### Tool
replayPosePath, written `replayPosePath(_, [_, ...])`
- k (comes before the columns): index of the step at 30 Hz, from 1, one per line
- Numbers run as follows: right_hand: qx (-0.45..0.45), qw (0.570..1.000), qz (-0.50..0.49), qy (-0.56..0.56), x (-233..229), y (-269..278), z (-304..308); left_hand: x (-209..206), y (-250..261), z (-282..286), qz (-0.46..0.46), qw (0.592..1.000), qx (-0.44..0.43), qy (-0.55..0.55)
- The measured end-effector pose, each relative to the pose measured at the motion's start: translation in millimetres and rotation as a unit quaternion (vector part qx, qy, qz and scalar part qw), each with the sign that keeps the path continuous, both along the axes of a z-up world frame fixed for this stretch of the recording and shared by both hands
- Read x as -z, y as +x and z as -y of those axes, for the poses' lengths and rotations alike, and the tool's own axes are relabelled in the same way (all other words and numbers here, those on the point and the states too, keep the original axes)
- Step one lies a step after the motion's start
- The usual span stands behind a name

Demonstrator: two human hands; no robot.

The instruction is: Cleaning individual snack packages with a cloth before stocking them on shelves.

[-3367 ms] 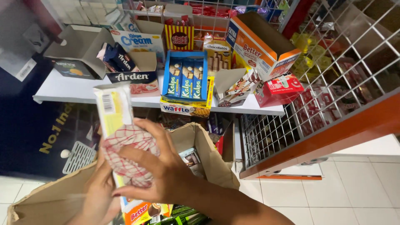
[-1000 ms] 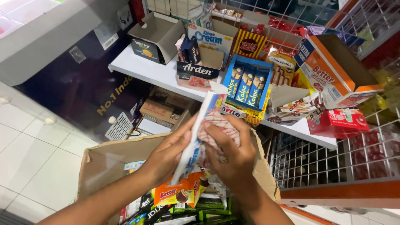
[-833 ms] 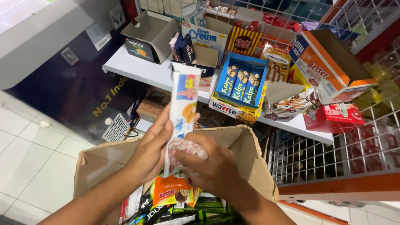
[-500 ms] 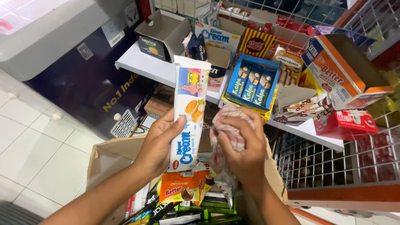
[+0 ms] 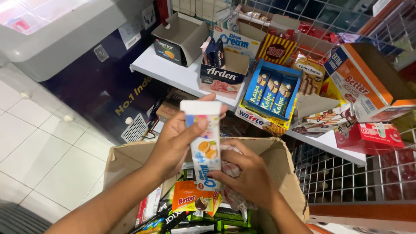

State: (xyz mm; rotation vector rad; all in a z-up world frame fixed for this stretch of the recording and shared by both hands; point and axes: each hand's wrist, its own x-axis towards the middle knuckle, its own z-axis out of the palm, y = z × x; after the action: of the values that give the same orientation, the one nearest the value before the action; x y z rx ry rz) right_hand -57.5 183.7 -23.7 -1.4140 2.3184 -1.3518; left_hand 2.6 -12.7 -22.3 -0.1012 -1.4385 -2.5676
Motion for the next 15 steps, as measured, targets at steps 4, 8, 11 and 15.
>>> replayPosePath(4, [0.041, 0.999, -0.002, -0.001, -3.0, -6.3, 2.9, -16.5, -1.2, -2.5, 0.016, 0.998, -0.003, 0.061])
replayPosePath(8, [0.193, 0.956, -0.181, -0.13, 0.0, -10.6, 1.4, 0.4, 1.6, -13.1, 0.054, 0.998, 0.003, 0.018])
replayPosePath(11, [0.153, 0.955, -0.233, -0.106, -2.1, -1.9, 5.0, 13.5, 0.9, -20.2, 0.058, 0.997, 0.038, 0.032])
replayPosePath(15, [0.017, 0.962, -0.269, -0.05, 0.3, 4.3, 2.1, 2.1, -0.2, -16.5, 0.097, 0.989, 0.058, 0.099])
